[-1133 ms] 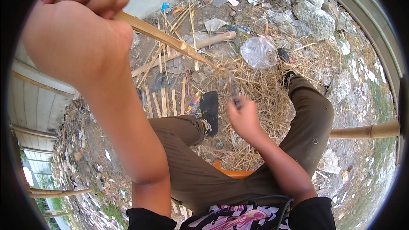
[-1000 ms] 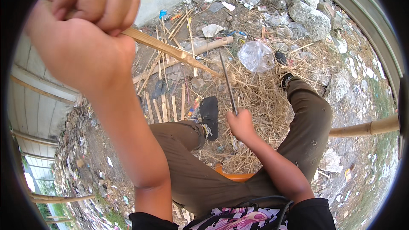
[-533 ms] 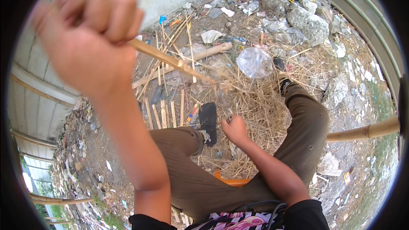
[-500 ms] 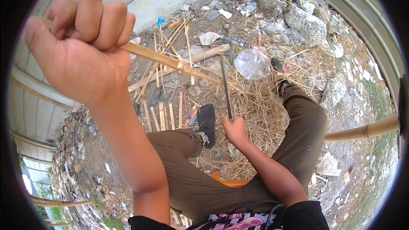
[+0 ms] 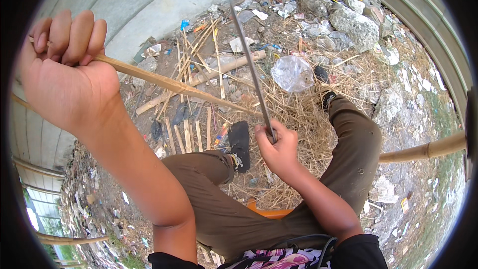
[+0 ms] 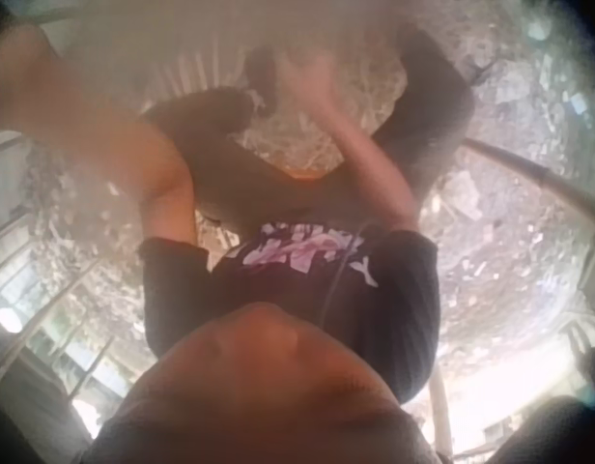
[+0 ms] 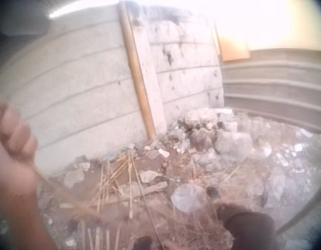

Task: The person sits on the ground and uses a knife to shave and sharpen a thin wooden stick. They hold the stick against their leg and scrape the blade along its length, then switch to a larger machete-like tool to continue shaping the stick.

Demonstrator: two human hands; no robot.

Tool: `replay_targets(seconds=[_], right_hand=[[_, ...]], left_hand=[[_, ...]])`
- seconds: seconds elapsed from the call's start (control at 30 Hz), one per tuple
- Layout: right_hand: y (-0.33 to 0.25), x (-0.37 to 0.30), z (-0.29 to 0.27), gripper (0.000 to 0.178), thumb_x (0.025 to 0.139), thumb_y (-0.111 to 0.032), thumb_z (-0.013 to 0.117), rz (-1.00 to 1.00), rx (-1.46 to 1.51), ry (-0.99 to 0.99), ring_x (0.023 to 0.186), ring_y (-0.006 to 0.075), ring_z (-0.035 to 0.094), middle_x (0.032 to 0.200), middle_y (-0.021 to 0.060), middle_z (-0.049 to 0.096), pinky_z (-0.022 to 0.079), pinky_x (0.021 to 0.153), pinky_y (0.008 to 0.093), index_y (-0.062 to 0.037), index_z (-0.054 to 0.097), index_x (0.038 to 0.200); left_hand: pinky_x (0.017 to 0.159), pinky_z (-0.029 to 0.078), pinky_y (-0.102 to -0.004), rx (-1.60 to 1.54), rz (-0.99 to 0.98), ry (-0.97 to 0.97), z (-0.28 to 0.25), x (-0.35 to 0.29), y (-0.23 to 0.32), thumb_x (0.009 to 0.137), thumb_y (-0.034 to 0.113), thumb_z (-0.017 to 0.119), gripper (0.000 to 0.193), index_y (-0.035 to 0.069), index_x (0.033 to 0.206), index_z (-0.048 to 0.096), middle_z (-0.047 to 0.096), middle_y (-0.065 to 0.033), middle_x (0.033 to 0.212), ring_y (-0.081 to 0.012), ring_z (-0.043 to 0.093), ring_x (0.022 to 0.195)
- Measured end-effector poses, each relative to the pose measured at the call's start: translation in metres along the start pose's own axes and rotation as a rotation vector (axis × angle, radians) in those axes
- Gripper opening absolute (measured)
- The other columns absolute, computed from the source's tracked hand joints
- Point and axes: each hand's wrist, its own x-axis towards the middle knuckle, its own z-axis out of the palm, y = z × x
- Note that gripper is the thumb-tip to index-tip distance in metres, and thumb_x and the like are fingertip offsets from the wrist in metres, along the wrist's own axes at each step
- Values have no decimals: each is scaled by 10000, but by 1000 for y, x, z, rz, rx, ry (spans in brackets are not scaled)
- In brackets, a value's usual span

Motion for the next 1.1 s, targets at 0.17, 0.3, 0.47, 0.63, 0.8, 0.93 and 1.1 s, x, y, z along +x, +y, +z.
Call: replay_targets(seconds=[0.17, 0.3, 0.47, 0.63, 0.8, 0.93, 1.1], right_hand=[[5, -6, -2, 236, 914, -44, 645, -247, 1, 133, 444, 68, 476, 499, 44, 484, 353, 425, 261, -24, 507, 724], [117, -9, -18, 204, 894, -108, 630, 304, -630, -241, 461, 113, 504, 547, 111, 566, 388, 453, 324, 46, 586, 766], [36, 12, 0, 208, 897, -123, 630, 152, -192, 19, 486, 83, 486, 545, 81, 561, 374, 455, 318, 50, 597, 787], [35, -5, 0, 174, 914, -114, 603, 19, 104, 86, 472, 75, 428, 529, -14, 486, 356, 452, 308, 28, 596, 815], [98, -15, 15, 166, 909, -113, 583, 342, -353, -205, 469, 90, 455, 504, 48, 481, 366, 450, 323, 21, 606, 814], [20, 7, 7, 187, 916, -95, 614, 38, -261, -122, 458, 78, 466, 495, 54, 476, 363, 433, 318, 3, 566, 764], [38, 1, 11, 227, 919, -34, 600, -2, 31, 13, 501, 51, 454, 509, 13, 472, 345, 448, 271, -7, 535, 703]], left_hand=[[488, 151, -267, -36, -10, -57, -7, -3, 6, 979, 137, 447, 269, 118, 735, 334, 205, 31, 590, -82, 151, 509], [479, 129, -275, -97, -76, -22, 28, -13, -24, 1049, 313, 470, 374, 140, 749, 330, 193, 43, 581, -81, 131, 493], [475, 122, -278, -68, -27, -53, 27, -16, -15, 1066, 452, 425, 437, 144, 769, 334, 192, 52, 563, -79, 117, 482], [475, 123, -279, 15, -32, 58, 27, -16, -15, 1072, 478, 387, 460, 147, 756, 331, 188, 51, 554, -80, 115, 477], [474, 133, -281, 89, 23, 177, 25, -9, -23, 1067, 494, 400, 471, 147, 756, 334, 183, 50, 555, -88, 115, 481], [467, 131, -280, 69, -2, 162, 10, -10, -22, 1060, 516, 407, 488, 149, 748, 333, 179, 51, 559, -88, 119, 480], [464, 127, -276, 6, 18, 95, 15, -7, -28, 1056, 520, 418, 496, 150, 737, 336, 180, 53, 561, -83, 123, 480]])
